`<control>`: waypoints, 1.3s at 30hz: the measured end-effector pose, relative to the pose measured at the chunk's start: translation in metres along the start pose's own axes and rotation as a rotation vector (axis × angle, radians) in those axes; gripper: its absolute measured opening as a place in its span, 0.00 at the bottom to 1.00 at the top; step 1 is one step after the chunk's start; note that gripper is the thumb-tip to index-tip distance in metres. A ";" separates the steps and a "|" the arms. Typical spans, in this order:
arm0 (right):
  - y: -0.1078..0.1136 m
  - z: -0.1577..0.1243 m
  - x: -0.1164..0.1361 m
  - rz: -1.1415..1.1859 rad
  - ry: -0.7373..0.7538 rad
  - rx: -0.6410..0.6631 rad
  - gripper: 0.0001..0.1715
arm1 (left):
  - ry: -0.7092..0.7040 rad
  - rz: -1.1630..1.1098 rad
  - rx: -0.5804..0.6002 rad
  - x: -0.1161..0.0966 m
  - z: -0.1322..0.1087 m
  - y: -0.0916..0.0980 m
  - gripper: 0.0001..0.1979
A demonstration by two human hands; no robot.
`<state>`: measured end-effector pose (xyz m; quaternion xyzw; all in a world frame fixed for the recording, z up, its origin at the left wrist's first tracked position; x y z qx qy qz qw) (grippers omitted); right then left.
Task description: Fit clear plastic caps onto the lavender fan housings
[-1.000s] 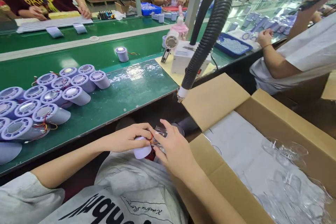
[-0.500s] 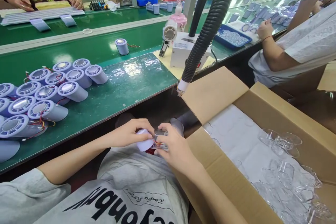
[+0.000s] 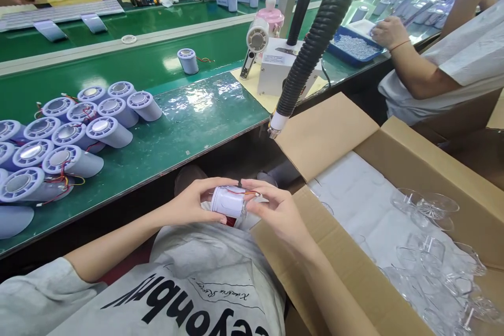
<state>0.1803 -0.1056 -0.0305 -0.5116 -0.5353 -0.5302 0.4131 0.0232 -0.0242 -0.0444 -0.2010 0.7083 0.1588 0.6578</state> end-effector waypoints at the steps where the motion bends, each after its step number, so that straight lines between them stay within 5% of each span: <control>1: -0.001 -0.002 0.002 -0.086 0.062 0.016 0.12 | 0.043 -0.056 -0.019 0.002 -0.001 0.000 0.36; 6: -0.004 -0.013 0.001 -0.381 0.204 0.021 0.24 | 0.144 -0.162 -0.018 0.007 -0.003 -0.002 0.38; 13: -0.005 -0.015 0.000 -0.185 0.057 0.074 0.20 | -0.041 -0.092 0.091 -0.010 -0.005 -0.005 0.36; 39: -0.025 -0.012 -0.032 0.325 -0.372 0.140 0.32 | -0.131 -0.029 0.128 -0.012 -0.008 -0.004 0.36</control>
Point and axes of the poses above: each hand's wrist, its own z-axis towards the middle knuckle, its own y-axis out of the back of the hand, x = y × z, the point moved 6 cm from there along z, towards the middle knuckle, and after that the axes turned 7 degrees about -z, right-handed, at the moved point
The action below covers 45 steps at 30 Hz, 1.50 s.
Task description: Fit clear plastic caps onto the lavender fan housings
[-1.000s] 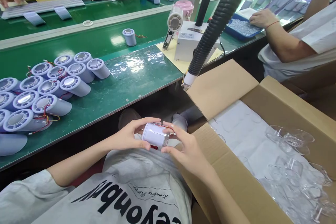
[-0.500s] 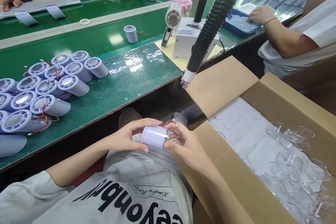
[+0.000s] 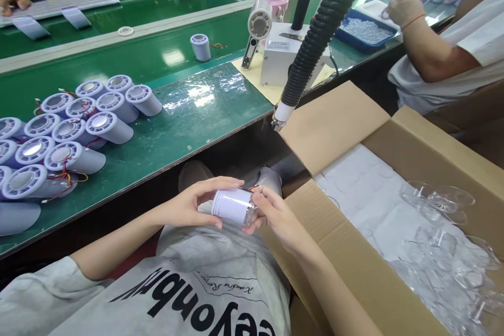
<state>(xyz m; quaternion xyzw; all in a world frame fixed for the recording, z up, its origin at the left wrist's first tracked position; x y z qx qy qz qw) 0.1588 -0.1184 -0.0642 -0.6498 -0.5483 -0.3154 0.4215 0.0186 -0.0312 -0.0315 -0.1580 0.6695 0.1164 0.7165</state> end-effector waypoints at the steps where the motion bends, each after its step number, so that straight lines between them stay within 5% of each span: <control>1: -0.001 0.000 -0.001 0.001 -0.023 -0.003 0.32 | -0.021 -0.001 0.004 -0.001 0.000 0.000 0.35; 9: -0.012 0.000 -0.010 0.152 -0.228 0.042 0.33 | -0.077 0.008 -0.003 -0.002 -0.002 -0.002 0.33; 16: -0.013 -0.004 -0.018 0.079 -0.277 0.086 0.37 | 0.123 -0.061 -0.066 -0.001 -0.004 -0.006 0.31; 18: -0.001 -0.006 -0.013 -0.144 -0.137 -0.035 0.29 | 0.181 -0.138 -0.104 0.000 -0.005 -0.006 0.32; 21: 0.013 -0.015 0.012 -0.548 0.305 -0.261 0.15 | 0.254 -0.272 -0.137 0.003 -0.005 -0.005 0.33; 24: 0.009 -0.023 0.021 -0.743 0.674 -0.228 0.29 | 0.296 -0.325 -0.131 0.010 0.000 -0.002 0.35; 27: 0.016 -0.011 0.012 -0.606 0.731 -0.194 0.28 | 0.298 -0.324 -0.119 0.021 0.019 0.005 0.38; 32: 0.061 0.033 -0.005 -0.046 0.673 -0.409 0.28 | 0.239 -0.332 -0.177 0.038 0.087 0.026 0.37; 37: 0.093 0.067 0.006 0.050 0.721 -0.505 0.31 | 0.160 -0.286 -0.141 0.041 0.151 0.038 0.35; 41: 0.098 0.078 0.015 0.054 0.712 -0.459 0.31 | 0.164 -0.237 -0.124 0.041 0.158 0.048 0.35; 45: 0.090 0.078 0.018 0.061 0.654 -0.361 0.32 | 0.187 -0.199 -0.128 0.041 0.138 0.055 0.35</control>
Point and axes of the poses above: each hand's wrist, its own z-axis towards the middle knuckle, its own y-axis out of the back of the hand, x = y × z, the point moved 6 cm from there along z, towards the middle knuckle, and after that the axes turned 7 degrees about -z, right-handed, at the moved point
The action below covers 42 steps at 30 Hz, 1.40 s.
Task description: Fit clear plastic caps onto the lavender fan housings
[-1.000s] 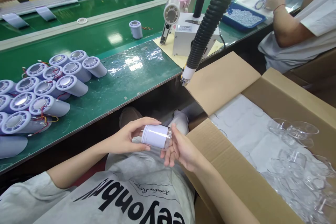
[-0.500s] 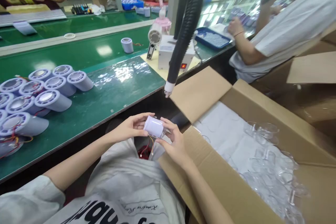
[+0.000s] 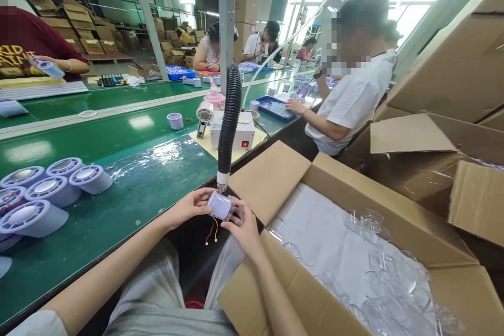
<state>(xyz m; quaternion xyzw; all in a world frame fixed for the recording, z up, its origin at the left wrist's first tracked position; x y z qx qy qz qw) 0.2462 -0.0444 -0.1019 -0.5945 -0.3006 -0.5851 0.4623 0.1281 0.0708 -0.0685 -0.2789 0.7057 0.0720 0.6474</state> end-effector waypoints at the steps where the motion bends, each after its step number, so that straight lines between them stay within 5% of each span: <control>1: -0.003 -0.003 0.001 0.012 -0.025 0.028 0.33 | 0.010 0.002 -0.002 0.000 -0.007 0.002 0.35; 9: -0.035 -0.057 0.025 0.148 -0.356 0.314 0.33 | -0.066 0.166 0.275 -0.023 -0.081 -0.021 0.34; 18: -0.045 -0.087 0.040 0.169 -0.471 0.274 0.30 | 0.112 -0.014 0.177 0.001 -0.114 -0.035 0.39; 24: -0.047 -0.089 0.045 0.211 -0.494 0.312 0.27 | 0.106 -0.026 0.155 -0.005 -0.119 -0.038 0.36; 33: -0.046 -0.095 0.051 0.095 -0.453 0.226 0.26 | -0.077 0.392 -0.117 -0.013 -0.127 -0.051 0.18; 36: -0.044 -0.098 0.051 0.093 -0.484 0.228 0.26 | -0.102 0.404 -0.041 -0.013 -0.127 -0.052 0.22; 42: -0.041 -0.099 0.045 0.093 -0.520 0.237 0.31 | 0.058 -0.062 0.221 -0.002 -0.132 -0.052 0.36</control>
Point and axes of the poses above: each hand's wrist, its own z-axis towards the middle knuckle, its own y-axis out of the back of the hand, x = y × z, the point moved 6 cm from there along z, towards the middle knuckle, and after that the axes turned 7 degrees about -z, right-handed, at the moved point
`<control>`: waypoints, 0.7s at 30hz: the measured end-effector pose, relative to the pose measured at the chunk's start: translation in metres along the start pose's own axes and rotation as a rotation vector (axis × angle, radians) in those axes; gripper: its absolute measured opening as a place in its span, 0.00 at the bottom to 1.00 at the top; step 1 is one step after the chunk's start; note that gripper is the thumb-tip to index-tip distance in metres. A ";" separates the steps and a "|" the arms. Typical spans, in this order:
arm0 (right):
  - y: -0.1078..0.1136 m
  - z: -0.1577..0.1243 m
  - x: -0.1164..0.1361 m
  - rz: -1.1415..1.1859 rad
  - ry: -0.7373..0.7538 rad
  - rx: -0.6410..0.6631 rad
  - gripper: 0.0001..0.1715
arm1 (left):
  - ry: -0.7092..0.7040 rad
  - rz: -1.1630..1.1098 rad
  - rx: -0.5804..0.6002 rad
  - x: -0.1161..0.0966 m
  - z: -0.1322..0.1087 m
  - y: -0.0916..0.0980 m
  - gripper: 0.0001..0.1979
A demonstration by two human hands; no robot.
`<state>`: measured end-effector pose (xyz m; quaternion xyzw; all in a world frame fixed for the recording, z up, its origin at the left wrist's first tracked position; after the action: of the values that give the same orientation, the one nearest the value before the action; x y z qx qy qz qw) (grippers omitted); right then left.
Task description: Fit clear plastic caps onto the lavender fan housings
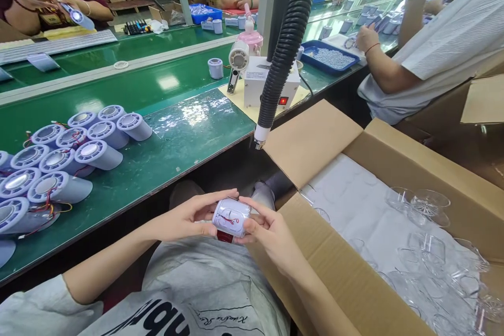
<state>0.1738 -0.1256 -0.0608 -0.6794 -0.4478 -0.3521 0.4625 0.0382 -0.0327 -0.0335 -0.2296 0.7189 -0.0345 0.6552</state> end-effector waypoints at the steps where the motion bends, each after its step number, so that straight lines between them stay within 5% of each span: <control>1: 0.001 0.000 -0.001 -0.008 -0.004 -0.002 0.33 | 0.010 -0.041 0.020 0.000 -0.001 0.000 0.35; 10: -0.005 0.000 -0.014 -0.005 -0.073 -0.018 0.39 | 0.099 -0.005 -0.004 0.022 0.003 0.008 0.39; 14: 0.004 0.003 -0.017 -0.117 -0.130 0.046 0.41 | 0.168 0.065 -0.080 0.021 0.005 0.014 0.30; 16: 0.046 0.003 0.001 -0.409 -0.056 -0.142 0.40 | 0.120 0.231 -0.205 -0.013 0.007 0.035 0.24; 19: 0.134 -0.016 0.049 -0.929 0.030 -0.698 0.35 | -0.125 0.722 -0.581 -0.112 0.010 0.094 0.23; 21: 0.171 -0.024 0.060 -1.015 -0.043 -0.751 0.31 | -0.133 1.239 -0.936 -0.179 0.006 0.135 0.29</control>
<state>0.3533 -0.1609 -0.0532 -0.5055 -0.5695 -0.6469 -0.0413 0.0119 0.1566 0.0838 -0.0404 0.6149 0.6586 0.4318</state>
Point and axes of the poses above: each hand's wrist, its own z-axis towards the middle knuckle, its own y-axis out of the back of the hand, x = y × z, the point moved 6 cm from there along z, towards the middle knuckle, and after that the axes turned 7 degrees about -z, right-handed, at the moved point
